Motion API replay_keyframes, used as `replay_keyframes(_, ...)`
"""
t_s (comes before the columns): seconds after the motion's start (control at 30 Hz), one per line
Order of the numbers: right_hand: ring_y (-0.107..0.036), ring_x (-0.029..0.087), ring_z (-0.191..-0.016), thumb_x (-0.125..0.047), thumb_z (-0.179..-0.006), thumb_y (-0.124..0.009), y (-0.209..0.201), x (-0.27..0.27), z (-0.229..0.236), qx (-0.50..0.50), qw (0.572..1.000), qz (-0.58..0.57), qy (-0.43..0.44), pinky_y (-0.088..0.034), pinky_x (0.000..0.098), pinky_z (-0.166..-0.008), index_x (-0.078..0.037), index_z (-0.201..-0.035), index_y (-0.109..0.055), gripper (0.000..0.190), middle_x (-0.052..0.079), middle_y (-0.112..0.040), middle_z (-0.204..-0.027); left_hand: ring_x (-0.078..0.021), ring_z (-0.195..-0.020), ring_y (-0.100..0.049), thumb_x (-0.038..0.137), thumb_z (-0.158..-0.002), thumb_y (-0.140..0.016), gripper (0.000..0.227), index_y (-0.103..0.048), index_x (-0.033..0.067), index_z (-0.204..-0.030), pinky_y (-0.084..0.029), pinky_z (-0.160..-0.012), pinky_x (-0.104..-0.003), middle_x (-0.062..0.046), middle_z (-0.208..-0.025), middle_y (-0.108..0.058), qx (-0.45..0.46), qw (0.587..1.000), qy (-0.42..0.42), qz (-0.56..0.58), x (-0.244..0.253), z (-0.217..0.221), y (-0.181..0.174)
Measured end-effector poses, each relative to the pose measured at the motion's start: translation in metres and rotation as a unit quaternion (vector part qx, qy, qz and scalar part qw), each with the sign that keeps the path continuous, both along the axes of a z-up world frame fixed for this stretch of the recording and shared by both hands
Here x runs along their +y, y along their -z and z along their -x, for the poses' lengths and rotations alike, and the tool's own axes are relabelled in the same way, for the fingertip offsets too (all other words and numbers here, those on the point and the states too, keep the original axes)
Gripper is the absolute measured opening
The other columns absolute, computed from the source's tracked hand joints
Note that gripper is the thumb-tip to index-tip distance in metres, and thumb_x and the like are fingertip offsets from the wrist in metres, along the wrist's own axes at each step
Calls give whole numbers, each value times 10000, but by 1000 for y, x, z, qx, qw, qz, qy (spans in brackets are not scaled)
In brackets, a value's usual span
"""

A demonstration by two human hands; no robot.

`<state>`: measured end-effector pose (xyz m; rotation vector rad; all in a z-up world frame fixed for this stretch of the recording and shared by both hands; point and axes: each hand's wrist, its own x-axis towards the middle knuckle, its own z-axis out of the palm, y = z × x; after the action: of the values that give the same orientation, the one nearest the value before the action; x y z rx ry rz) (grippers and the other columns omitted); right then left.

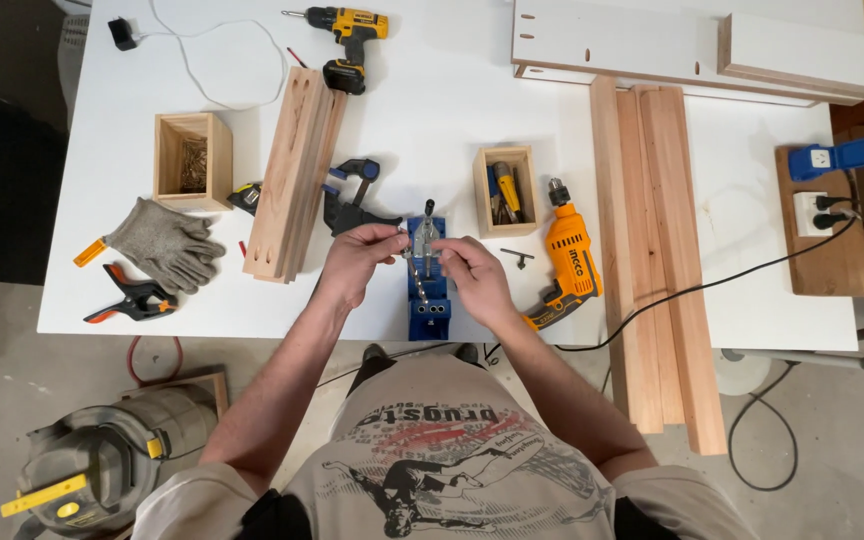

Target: The person assembles a blue Kreg pocket-hole jig by attaching a dust extraction hose and inserting a drill bit. They then secure the drill bit into an orange corded drill and place the drill on the workbench.

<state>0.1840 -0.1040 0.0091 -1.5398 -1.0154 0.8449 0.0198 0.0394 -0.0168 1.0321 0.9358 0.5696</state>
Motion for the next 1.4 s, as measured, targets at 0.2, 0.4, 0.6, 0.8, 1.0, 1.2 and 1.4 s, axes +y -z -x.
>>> replay_keyframes(0.2,-720,170,-840,-32,-989,-671,-15,5,17,18,999,-26,14,-600,342,-832,0,-1142,-727,166,153,-779,-915,-153,-717,-722,68,-848,-858,193,-769,-26,-992,-634,-701,-268,-138,-855,-742,-4,1000,-3,-9,-3,-3,-4)
replay_keyframes(0.4,-674,104,-763,-47,-969,-714,-13,8,17,-26,996,-62,55,-608,317,-736,-54,-1060,-780,113,90,-739,-821,-146,-685,-722,94,-843,-871,209,-769,-20,-985,-638,-704,-270,-126,-801,-737,-11,1000,-1,-5,-5,-2,-17)
replay_keyframes(0.6,-681,154,-707,-29,-950,-730,-11,11,21,-45,994,-81,60,-597,319,-676,-30,-1019,-777,83,122,-691,-761,-156,-679,-722,83,-845,-863,236,-753,-59,-998,-625,-728,-292,-133,-775,-717,-23,1000,-4,-14,-10,-3,-19)
replay_keyframes(0.8,-657,143,-628,-34,-933,-744,-13,11,27,-53,992,-65,97,-575,288,-603,-29,-985,-786,66,92,-646,-682,-145,-692,-723,106,-847,-867,194,-781,-7,-979,-605,-714,-289,-117,-779,-724,8,999,-17,-51,-17,-6,-25)
replay_keyframes(1.0,-587,117,-494,-102,-973,-719,17,15,20,-68,993,-79,61,-485,242,-467,-84,-997,-748,42,54,-613,-599,-146,-729,-702,142,-955,-758,117,-771,39,-1009,-517,-721,-273,-81,-823,-718,18,997,1,-80,-14,-18,17)
replay_keyframes(1.2,-374,65,-523,-298,-1150,-355,21,15,15,334,931,48,-139,-311,215,-489,-112,-959,-597,360,-20,-437,-650,-142,-775,-596,169,-1036,-649,167,-736,27,-1052,-491,-775,-284,-71,-846,-684,6,993,34,-110,-11,-26,9)
replay_keyframes(1.4,-454,121,-657,-397,-1135,-332,52,12,12,469,840,92,-255,-360,274,-602,-114,-923,-588,436,-2,-432,-760,-186,-677,-644,305,-1076,-560,287,-721,100,-958,-512,-648,-307,-63,-751,-684,55,972,176,-145,-5,-26,-9)
